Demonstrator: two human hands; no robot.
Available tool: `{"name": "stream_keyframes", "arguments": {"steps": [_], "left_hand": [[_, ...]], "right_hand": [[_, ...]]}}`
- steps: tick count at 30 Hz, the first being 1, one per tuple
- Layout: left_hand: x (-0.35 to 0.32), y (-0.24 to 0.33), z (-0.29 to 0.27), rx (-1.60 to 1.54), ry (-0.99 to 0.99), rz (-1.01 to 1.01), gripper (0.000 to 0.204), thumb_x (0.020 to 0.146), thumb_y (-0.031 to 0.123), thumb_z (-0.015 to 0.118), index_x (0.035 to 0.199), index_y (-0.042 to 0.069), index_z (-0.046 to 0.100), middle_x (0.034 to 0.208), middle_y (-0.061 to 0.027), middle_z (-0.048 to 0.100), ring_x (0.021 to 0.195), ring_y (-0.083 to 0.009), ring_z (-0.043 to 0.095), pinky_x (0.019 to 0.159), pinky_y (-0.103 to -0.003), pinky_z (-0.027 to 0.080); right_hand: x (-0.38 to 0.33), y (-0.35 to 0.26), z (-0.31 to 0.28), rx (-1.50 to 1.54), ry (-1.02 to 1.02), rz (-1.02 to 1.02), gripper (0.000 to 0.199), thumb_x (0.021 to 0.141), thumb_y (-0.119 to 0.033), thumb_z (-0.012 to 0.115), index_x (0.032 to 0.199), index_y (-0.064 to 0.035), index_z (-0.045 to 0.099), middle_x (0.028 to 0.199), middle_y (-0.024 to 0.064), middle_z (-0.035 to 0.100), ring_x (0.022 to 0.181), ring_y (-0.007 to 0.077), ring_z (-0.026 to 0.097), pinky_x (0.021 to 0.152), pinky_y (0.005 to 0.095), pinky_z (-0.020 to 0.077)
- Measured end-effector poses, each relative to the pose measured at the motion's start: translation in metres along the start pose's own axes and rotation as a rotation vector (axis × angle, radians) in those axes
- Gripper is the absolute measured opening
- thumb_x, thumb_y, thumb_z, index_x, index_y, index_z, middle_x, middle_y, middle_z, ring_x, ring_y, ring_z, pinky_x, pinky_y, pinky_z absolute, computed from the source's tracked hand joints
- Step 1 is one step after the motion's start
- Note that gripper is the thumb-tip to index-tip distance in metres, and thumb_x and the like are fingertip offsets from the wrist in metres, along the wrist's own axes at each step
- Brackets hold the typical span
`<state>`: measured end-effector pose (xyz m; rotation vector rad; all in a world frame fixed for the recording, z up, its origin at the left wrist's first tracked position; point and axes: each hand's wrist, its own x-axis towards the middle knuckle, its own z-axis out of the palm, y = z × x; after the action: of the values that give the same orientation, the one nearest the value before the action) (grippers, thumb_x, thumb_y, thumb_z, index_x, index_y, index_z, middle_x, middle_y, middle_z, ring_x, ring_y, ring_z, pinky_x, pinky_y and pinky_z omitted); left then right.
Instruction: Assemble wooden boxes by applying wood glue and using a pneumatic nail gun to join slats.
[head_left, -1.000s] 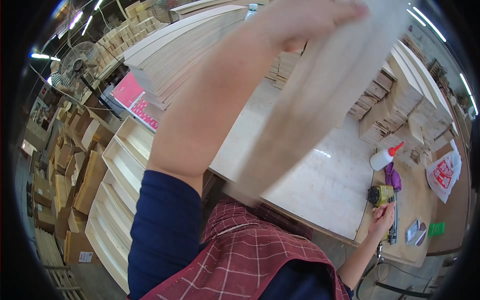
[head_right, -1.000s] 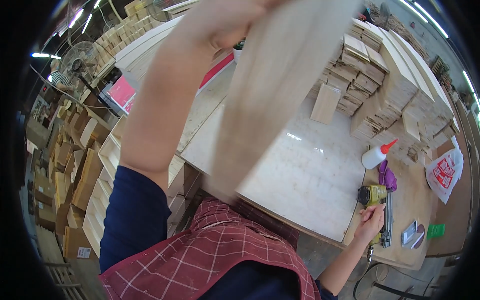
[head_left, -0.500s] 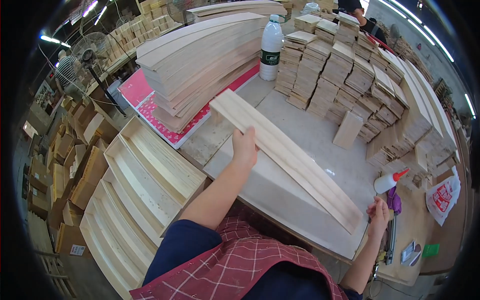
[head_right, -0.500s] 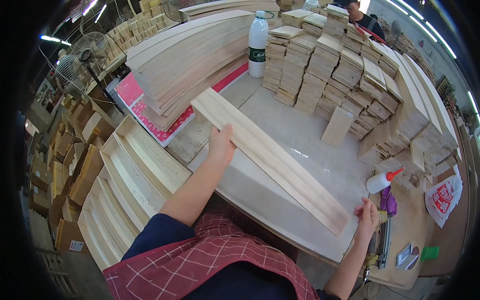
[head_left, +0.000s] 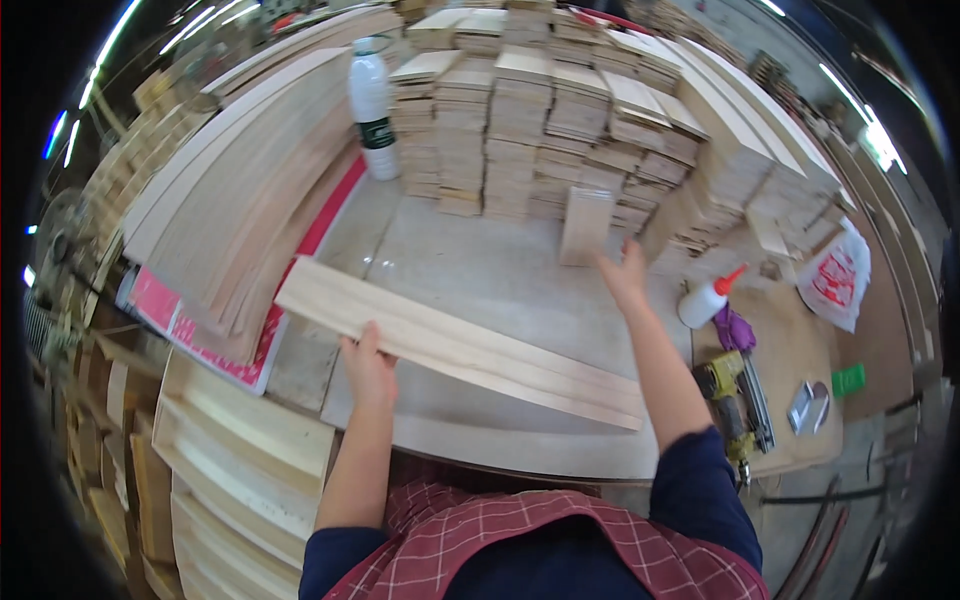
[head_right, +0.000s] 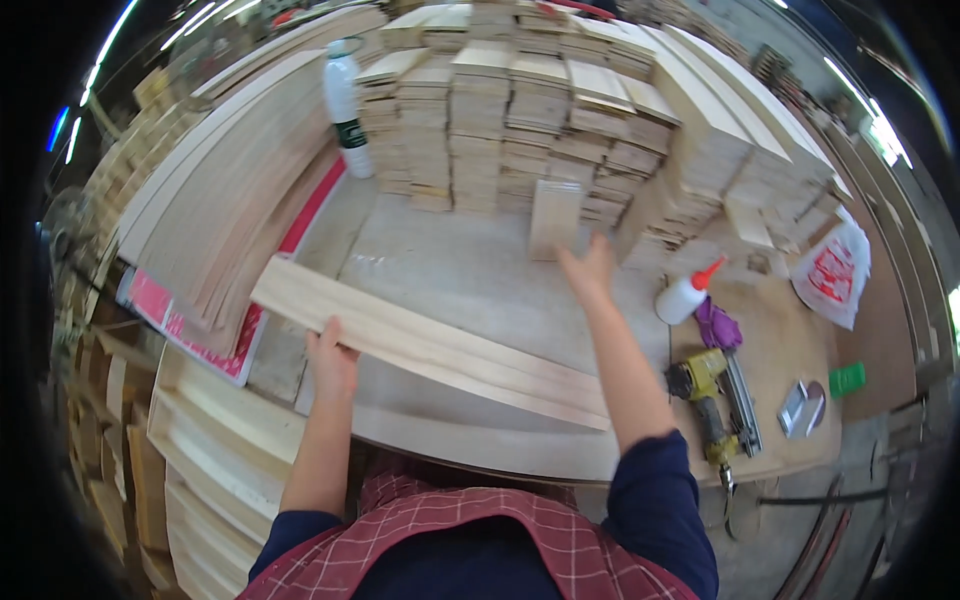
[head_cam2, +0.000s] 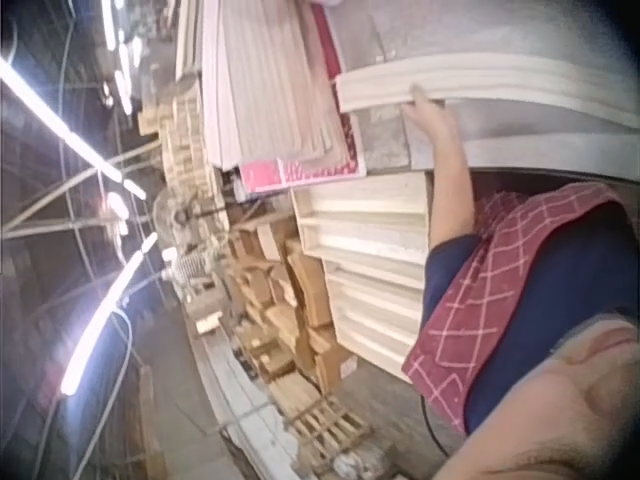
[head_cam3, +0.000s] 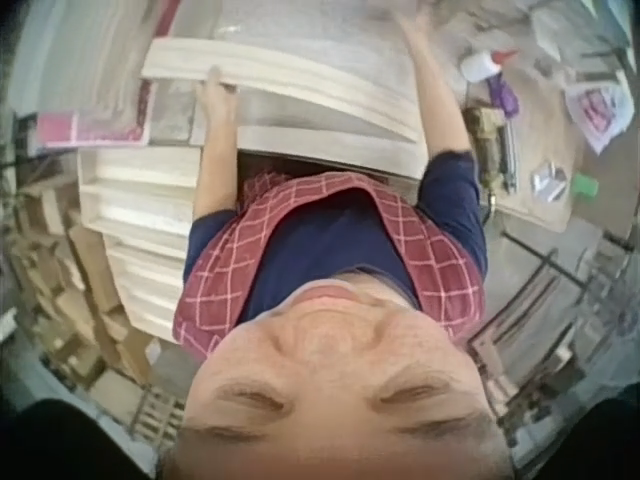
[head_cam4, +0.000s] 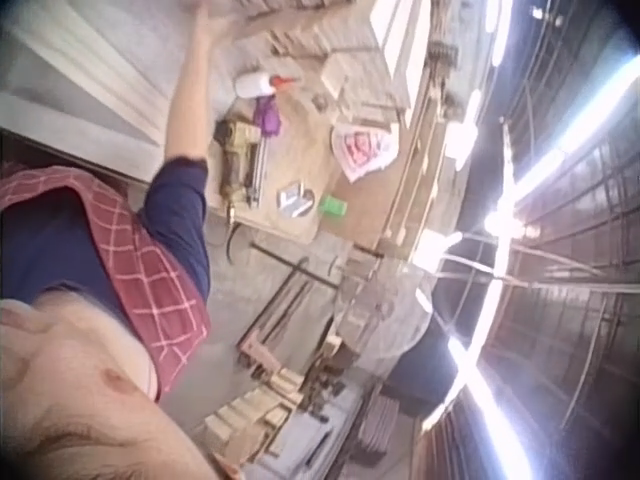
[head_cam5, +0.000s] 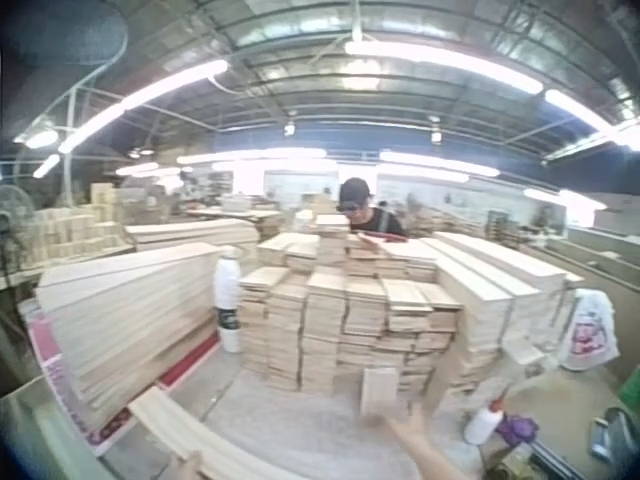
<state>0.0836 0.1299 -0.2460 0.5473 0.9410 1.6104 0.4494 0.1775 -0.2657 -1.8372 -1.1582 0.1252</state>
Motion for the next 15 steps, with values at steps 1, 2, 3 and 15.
{"name": "stream_keyframes", "arguments": {"steps": [1, 2, 3, 15], "left_hand": [[-0.004, 0.002, 0.002, 0.034, 0.028, -0.055, 0.038, 0.086, 0.01, 0.05, 0.12, 0.008, 0.033, 0.11, -0.0089, 0.048, 0.097, -0.0189, 0.053, 0.076, -0.035, 0.049], [-0.009, 0.003, 0.005, 0.069, 0.056, -0.105, 0.038, 0.086, 0.012, 0.05, 0.12, 0.009, 0.033, 0.11, -0.0085, 0.048, 0.095, -0.0177, 0.053, 0.074, -0.034, 0.049], [-0.016, 0.005, 0.007, 0.072, 0.042, -0.113, 0.038, 0.086, 0.012, 0.05, 0.12, 0.009, 0.033, 0.11, -0.0085, 0.048, 0.095, -0.0177, 0.053, 0.074, -0.034, 0.049], [-0.064, 0.008, 0.0, 0.45, -0.062, 0.442, 0.043, 0.08, 0.0, 0.05, 0.119, 0.004, 0.033, 0.112, -0.008, 0.041, 0.098, -0.0152, 0.042, 0.084, -0.027, 0.035]], "right_hand": [[0.002, -0.017, 0.008, -0.1, 0.066, 0.036, 0.074, 0.062, -0.033, 0.073, 0.115, 0.0083, 0.042, 0.112, 0.0255, 0.048, 0.107, 0.0374, 0.045, 0.092, 0.0411, 0.0363], [0.008, -0.025, 0.013, -0.108, 0.05, 0.081, 0.083, 0.06, -0.034, 0.074, 0.119, 0.0089, 0.035, 0.118, 0.0266, 0.043, 0.111, 0.0385, 0.041, 0.094, 0.0415, 0.0342], [0.012, -0.033, 0.019, -0.109, 0.027, 0.121, 0.092, 0.059, -0.036, 0.075, 0.124, 0.0095, 0.029, 0.124, 0.0277, 0.038, 0.116, 0.0396, 0.036, 0.097, 0.0419, 0.0322], [0.032, -0.04, 0.043, -0.011, 0.012, 0.325, 0.088, 0.062, -0.03, 0.074, 0.126, 0.0021, 0.024, 0.129, 0.0217, 0.032, 0.117, 0.0379, 0.035, 0.094, 0.0402, 0.0372]]}}
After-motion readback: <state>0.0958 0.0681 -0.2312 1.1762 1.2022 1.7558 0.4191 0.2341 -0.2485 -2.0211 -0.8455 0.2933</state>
